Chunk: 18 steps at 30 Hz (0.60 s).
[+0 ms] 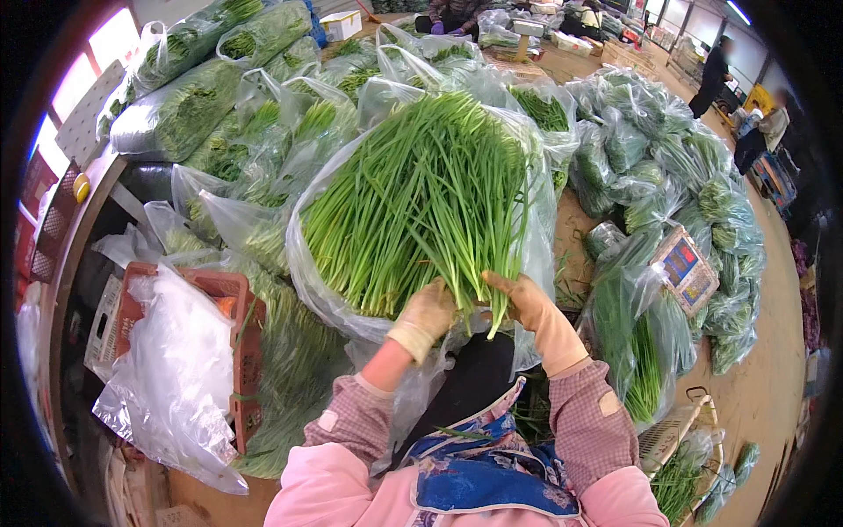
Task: The person sorts green onions from a large plastic bag, aligns them into bundles, and places them onto a digital scale. The person repeats this process multiple times, handling the vegetables by hand.
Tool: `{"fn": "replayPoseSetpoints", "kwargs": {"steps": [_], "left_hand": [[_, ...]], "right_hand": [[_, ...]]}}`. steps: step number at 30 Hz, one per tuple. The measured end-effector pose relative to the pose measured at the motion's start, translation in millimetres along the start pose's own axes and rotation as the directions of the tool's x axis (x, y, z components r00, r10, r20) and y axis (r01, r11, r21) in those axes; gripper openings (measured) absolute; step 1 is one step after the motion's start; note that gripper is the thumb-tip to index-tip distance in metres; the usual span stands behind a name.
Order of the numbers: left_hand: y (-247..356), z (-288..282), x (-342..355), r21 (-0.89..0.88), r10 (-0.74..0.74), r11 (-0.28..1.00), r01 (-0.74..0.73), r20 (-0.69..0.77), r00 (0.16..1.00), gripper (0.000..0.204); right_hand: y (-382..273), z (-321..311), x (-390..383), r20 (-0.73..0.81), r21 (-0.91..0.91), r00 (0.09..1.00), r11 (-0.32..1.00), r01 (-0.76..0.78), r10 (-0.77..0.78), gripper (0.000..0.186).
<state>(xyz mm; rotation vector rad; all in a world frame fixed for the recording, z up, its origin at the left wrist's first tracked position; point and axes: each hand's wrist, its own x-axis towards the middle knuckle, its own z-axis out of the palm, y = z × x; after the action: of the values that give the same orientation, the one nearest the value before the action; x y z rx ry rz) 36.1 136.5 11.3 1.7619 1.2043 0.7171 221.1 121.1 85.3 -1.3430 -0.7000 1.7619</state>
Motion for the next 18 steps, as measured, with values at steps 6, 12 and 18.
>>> {"fn": "replayPoseSetpoints", "kwargs": {"steps": [6,12,18], "left_hand": [[60,12,14,0.096,-0.003,0.995,-0.011,0.14,0.99,0.025],[25,-39,17,-0.69,-0.375,0.576,0.438,0.254,0.892,0.03],[36,-32,19,-0.469,-0.306,0.828,0.307,0.081,0.949,0.041]], "right_hand": [[-15,17,-2,-0.095,-0.265,0.971,0.946,0.187,-0.218,0.025],[-28,-8,-14,-0.129,-0.031,0.975,0.983,0.181,-0.184,0.02],[-28,-40,-20,-0.119,0.0,0.987,0.994,0.108,-0.107,0.021]]}}
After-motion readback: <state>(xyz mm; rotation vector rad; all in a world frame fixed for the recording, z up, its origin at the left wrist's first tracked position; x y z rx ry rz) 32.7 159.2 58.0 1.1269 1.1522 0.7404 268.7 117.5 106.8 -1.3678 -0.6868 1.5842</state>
